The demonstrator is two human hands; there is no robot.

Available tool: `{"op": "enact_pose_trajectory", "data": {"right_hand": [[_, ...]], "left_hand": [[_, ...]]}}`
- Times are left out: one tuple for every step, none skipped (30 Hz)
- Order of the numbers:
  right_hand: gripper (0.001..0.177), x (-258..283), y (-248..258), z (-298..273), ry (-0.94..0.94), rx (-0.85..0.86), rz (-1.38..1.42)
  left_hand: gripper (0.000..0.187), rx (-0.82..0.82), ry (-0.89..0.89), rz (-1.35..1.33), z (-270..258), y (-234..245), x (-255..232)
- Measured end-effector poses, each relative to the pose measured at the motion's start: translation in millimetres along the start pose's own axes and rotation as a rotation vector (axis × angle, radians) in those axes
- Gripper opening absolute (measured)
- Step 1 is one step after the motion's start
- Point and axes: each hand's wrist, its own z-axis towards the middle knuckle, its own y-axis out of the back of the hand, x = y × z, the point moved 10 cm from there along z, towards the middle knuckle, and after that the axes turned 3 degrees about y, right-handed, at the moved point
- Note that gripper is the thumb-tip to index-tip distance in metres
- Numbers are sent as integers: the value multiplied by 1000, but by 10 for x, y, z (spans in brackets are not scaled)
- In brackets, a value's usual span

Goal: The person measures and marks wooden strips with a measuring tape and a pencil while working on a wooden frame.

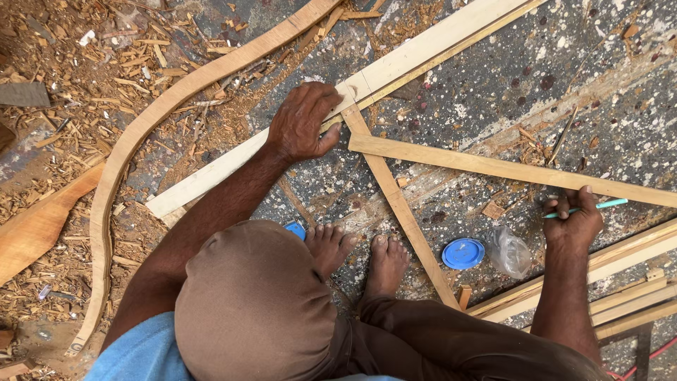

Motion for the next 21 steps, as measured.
{"op": "enact_pose_trajectory", "data": {"right_hand": [[23,27,-82,-102,-3,-15,-23],[24,59,-158,-206,-6,-30,-46],[26,85,-242,-297,-9,-43,-65],[26,127,-288,-387,-10,-77,-133],[27,179,-315,-476,-11,-113,-200],[28,205,-332,-564,-13,-148,-267],[24,245,-390,-644,20,-130,-355],[22,288,-432,-723,52,-113,-443],[20,330,-468,-791,82,-95,-533],[19,348,-514,-843,110,-70,-551],[18,359,-553,-899,141,-48,-567],[17,391,-584,-955,171,-25,-583],[18,391,-611,-1010,175,-7,-607],[19,384,-639,-1070,179,11,-631],[20,378,-660,-1139,180,27,-653],[20,409,-725,-1199,207,78,-665],[20,424,-791,-1264,234,125,-671],[20,429,-868,-1310,261,171,-678],[19,457,-880,-1362,278,189,-674],[18,457,-926,-1368,295,207,-670],[17,497,-893,-1442,308,221,-678]], "left_hand": [[45,-2,-3,1,-3,3,-3],[44,-4,-6,1,-7,6,-10],[44,-7,-12,4,-2,19,-14],[44,-2,-3,3,2,24,-8],[45,3,5,1,6,24,-4],[45,8,13,-1,8,23,0],[45,15,21,6,14,12,6],[45,22,29,12,22,-2,17],[44,30,39,18,12,-18,32],[44,30,41,27,0,-25,43],[43,29,40,36,1,-36,52],[42,28,38,45,-5,-48,53],[40,23,35,49,-7,-51,56],[39,19,32,53,-11,-57,53],[38,17,27,58,-28,-56,48],[36,33,-28,136,-67,-80,-19],[35,51,-89,215,-124,-95,-86],[34,67,-152,294,-195,-101,-134],[34,77,-203,247,-376,-83,-223],[35,87,-254,200,-589,-38,-317],[35,149,-261,165,-802,-49,-392]]}}
